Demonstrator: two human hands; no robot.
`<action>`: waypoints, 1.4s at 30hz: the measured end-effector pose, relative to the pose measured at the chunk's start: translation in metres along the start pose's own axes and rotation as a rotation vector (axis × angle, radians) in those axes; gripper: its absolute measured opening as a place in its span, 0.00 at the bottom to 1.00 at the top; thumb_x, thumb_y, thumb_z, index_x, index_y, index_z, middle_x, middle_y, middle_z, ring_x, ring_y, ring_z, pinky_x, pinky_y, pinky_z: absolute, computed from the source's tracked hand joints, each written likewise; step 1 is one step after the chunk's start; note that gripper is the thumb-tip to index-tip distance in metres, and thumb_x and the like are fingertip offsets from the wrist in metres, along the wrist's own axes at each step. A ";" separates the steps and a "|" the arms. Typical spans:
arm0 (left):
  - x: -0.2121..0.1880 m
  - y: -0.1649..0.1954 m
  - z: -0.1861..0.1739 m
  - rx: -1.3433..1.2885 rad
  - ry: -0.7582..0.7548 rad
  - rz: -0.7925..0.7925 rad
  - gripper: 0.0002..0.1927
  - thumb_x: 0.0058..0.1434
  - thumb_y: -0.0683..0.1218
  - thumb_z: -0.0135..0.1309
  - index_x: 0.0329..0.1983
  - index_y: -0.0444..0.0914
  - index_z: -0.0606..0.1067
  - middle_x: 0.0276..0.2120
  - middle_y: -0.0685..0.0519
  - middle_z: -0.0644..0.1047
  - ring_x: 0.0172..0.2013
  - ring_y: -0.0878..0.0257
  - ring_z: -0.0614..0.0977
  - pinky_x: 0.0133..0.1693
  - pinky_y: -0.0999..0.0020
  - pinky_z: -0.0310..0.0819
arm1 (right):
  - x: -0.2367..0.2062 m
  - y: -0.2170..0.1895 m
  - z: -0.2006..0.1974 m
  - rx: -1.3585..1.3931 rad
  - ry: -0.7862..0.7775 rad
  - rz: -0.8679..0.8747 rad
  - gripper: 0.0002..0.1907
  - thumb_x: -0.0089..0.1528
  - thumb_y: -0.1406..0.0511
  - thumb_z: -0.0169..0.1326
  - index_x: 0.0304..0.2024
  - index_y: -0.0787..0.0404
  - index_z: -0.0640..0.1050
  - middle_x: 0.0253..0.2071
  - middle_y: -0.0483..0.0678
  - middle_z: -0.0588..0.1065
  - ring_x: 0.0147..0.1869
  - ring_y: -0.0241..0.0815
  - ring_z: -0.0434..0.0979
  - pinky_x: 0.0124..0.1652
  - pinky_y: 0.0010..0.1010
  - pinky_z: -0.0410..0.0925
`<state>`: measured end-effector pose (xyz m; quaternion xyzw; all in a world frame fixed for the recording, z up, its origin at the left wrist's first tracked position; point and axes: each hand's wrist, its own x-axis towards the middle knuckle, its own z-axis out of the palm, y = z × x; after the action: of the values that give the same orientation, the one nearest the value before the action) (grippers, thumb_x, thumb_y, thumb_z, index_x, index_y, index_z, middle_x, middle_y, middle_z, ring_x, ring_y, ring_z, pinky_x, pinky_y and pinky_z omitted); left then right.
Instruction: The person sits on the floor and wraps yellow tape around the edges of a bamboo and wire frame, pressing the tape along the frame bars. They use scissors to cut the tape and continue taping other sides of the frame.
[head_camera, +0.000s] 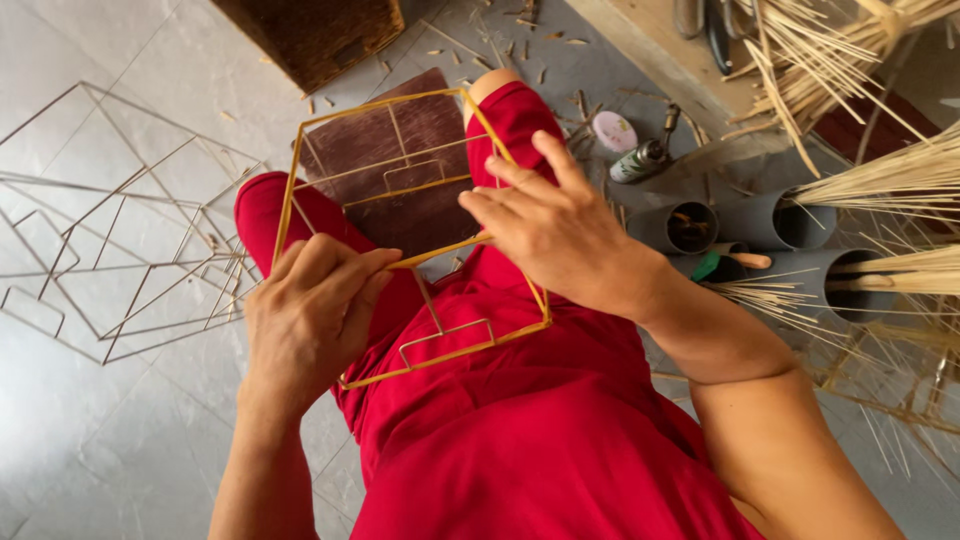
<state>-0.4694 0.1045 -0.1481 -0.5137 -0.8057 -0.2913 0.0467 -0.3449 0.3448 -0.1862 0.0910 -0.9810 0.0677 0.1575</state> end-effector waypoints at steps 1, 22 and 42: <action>0.002 0.002 -0.001 0.006 -0.009 -0.023 0.08 0.64 0.44 0.63 0.46 0.45 0.84 0.31 0.58 0.74 0.32 0.62 0.76 0.32 0.65 0.71 | -0.006 0.006 -0.005 -0.015 -0.001 0.012 0.20 0.65 0.63 0.57 0.58 0.64 0.78 0.52 0.50 0.81 0.68 0.50 0.74 0.68 0.59 0.56; 0.065 0.058 0.095 0.162 -0.321 0.226 0.08 0.67 0.46 0.52 0.34 0.39 0.69 0.23 0.51 0.75 0.22 0.58 0.81 0.21 0.63 0.74 | -0.103 0.206 0.090 1.063 0.611 0.939 0.11 0.71 0.70 0.49 0.52 0.64 0.80 0.47 0.46 0.82 0.49 0.34 0.82 0.48 0.25 0.72; 0.152 0.046 0.088 -0.049 -0.595 0.301 0.23 0.63 0.62 0.56 0.28 0.38 0.81 0.32 0.46 0.78 0.36 0.49 0.83 0.36 0.55 0.78 | -0.057 0.337 0.111 -0.089 0.314 1.120 0.26 0.56 0.67 0.67 0.56 0.60 0.75 0.56 0.60 0.69 0.61 0.64 0.66 0.54 0.51 0.61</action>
<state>-0.4811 0.2854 -0.1445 -0.6903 -0.6920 -0.1376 -0.1603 -0.3917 0.6648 -0.3438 -0.4594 -0.8464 0.1119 0.2449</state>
